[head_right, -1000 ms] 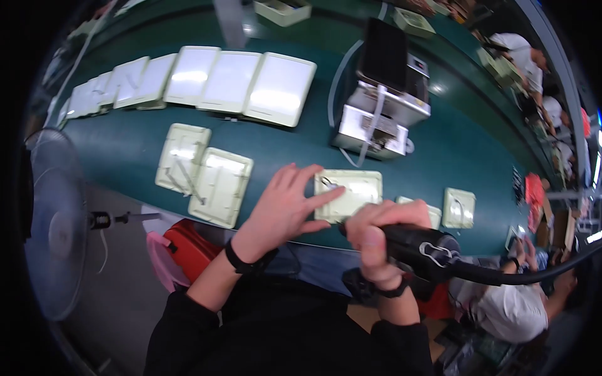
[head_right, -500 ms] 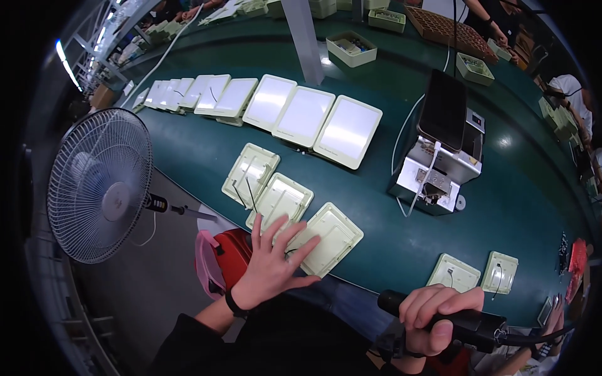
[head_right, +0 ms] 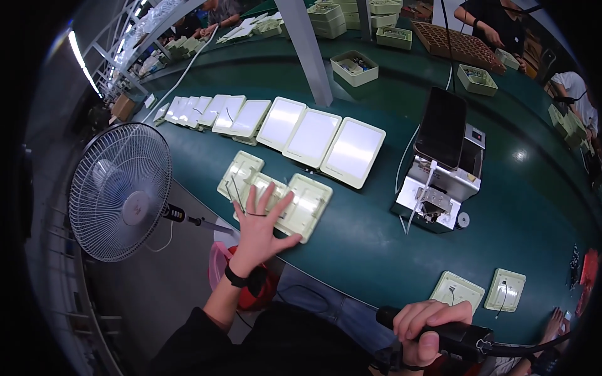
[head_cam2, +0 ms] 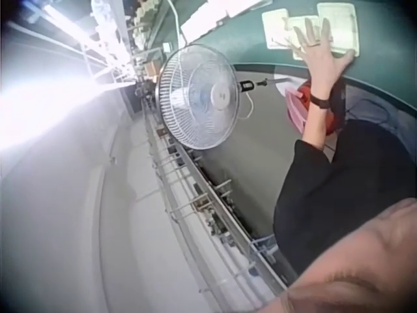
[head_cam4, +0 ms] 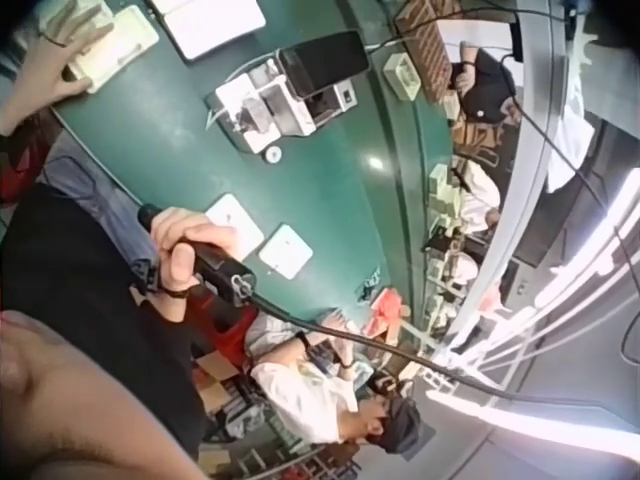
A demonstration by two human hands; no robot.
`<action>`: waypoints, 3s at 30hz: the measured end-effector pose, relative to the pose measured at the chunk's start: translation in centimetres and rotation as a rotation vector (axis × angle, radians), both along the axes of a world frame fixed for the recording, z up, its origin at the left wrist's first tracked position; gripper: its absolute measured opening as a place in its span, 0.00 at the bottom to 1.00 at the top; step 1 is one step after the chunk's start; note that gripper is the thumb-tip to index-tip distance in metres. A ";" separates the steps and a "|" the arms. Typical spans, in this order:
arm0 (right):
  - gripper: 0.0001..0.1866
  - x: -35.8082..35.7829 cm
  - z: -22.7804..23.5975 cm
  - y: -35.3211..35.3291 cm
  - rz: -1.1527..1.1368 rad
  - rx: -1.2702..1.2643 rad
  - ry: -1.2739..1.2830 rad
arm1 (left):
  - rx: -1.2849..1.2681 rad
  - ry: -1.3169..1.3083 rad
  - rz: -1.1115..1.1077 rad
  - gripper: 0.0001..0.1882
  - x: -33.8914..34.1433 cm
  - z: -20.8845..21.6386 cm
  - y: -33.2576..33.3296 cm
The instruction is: The person picks up a plastic casing, drives screws into it using a power screwdriver, and moves it to a row on the left. They repeat this process with several casings, occasionally touching a phone screen between units.
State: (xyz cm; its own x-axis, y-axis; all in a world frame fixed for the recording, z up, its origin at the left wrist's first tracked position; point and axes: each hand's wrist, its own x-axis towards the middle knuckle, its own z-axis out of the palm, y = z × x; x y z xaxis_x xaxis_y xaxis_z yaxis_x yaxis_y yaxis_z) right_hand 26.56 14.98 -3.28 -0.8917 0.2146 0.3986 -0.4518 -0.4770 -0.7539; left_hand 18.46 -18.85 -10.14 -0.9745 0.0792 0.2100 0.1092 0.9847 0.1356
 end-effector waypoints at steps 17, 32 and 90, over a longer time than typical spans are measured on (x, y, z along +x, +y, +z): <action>0.19 1.5 0.3 0.5 0.038 -0.051 0.034 | 0.087 0.122 -0.111 0.38 -2.1 -1.7 -3.6; 0.16 8.3 7.3 8.4 -0.077 0.293 0.199 | 0.570 0.010 -0.879 0.25 3.5 3.4 19.6; 0.13 -8.9 1.8 -2.7 -0.241 0.500 -0.008 | 0.288 0.083 -0.934 0.24 3.4 -2.2 15.9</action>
State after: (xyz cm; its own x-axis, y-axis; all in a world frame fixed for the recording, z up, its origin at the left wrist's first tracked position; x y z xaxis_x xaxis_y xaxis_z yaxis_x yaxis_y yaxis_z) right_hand 17.64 12.25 -1.52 -0.8441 0.1993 0.4978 -0.4972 0.0564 -0.8658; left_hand 21.91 -2.93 -12.31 -0.5275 0.7455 0.4073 0.8474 0.4279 0.3143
